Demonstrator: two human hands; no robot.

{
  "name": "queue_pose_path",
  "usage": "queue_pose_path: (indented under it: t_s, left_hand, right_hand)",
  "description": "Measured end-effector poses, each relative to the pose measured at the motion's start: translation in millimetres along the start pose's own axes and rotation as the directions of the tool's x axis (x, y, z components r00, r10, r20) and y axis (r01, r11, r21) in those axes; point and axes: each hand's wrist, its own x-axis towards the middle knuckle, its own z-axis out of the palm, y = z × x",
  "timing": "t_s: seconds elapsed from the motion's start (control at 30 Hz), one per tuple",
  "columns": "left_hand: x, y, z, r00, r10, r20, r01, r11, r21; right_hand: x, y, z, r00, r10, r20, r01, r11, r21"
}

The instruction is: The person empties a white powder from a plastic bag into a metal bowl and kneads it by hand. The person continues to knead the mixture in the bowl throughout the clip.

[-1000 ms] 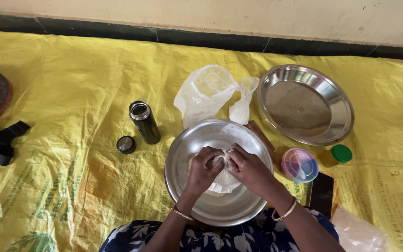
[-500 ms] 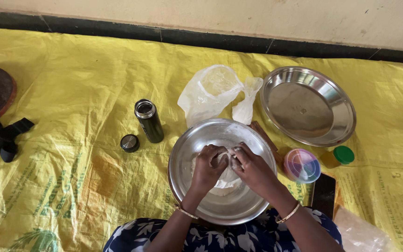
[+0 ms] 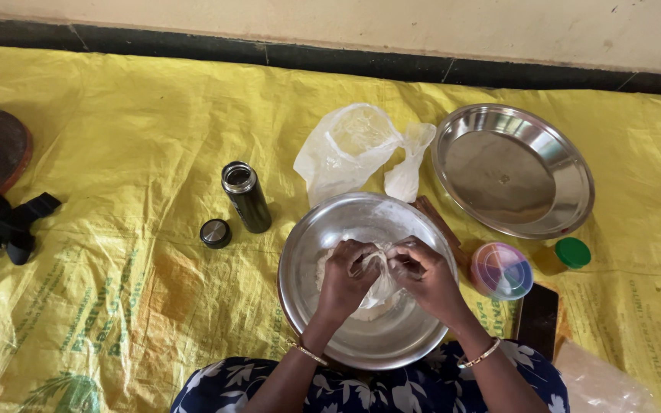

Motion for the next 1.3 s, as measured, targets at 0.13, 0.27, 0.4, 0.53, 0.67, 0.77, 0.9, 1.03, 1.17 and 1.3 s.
queue_pose_path:
  t_s: [0.13, 0.27, 0.4, 0.53, 0.67, 0.77, 0.9, 1.03, 1.17, 1.3]
  left_hand:
    - [0.5, 0.1, 2.3, 0.999, 0.037, 0.006, -0.038, 0.998, 0.048]
    - [-0.1, 2.9, 0.4, 0.994, 0.109, -0.009, -0.108, 0.990, 0.087]
    - [1.4, 8.4, -0.9, 1.000, 0.009, 0.005, -0.009, 0.999, 0.051]
    - [1.6, 13.9, -3.2, 1.000, 0.009, 0.001, -0.009, 0.999, 0.047]
    - [0.2, 12.4, -3.3, 1.000, -0.008, 0.009, 0.008, 1.000, 0.025]
    - [-1.4, 8.2, -0.8, 0.984, -0.173, 0.045, 0.174, 0.985, -0.017]
    - [-4.4, 1.5, 7.8, 0.989, -0.146, 0.012, 0.145, 0.958, -0.246]
    - [-0.1, -2.3, 6.3, 0.930, -0.368, 0.007, 0.361, 0.910, -0.205]
    - [-0.2, -3.0, 1.7, 0.948, -0.313, 0.060, 0.318, 0.936, -0.151]
    - [-7.0, -8.2, 8.5, 0.987, -0.158, 0.041, 0.163, 0.958, -0.235]
  right_hand:
    - [1.6, -16.4, -0.6, 1.000, -0.014, 0.026, 0.019, 0.969, -0.247]
    - [1.5, -35.4, 0.0, 0.985, -0.146, 0.092, 0.173, 0.851, -0.496]
    - [5.3, -41.3, 8.8, 0.947, -0.302, 0.109, 0.301, 0.719, -0.626]
    - [5.9, -38.0, 16.0, 0.933, -0.354, 0.064, 0.299, 0.662, -0.687]
    - [4.1, -31.7, 16.2, 0.940, -0.340, 0.020, 0.275, 0.723, -0.634]
    - [2.6, -25.3, 14.7, 0.923, -0.385, -0.005, 0.329, 0.796, -0.508]
    - [-1.9, -6.5, 13.0, 0.926, -0.378, 0.005, 0.324, 0.786, -0.526]
    - [-8.5, 18.2, 13.2, 0.947, -0.315, -0.066, 0.264, 0.877, -0.401]
    - [-5.1, 29.2, 7.4, 0.957, -0.261, -0.129, 0.244, 0.961, -0.131]
    - [-13.5, 16.1, -5.5, 1.000, -0.006, -0.023, 0.007, 0.997, 0.072]
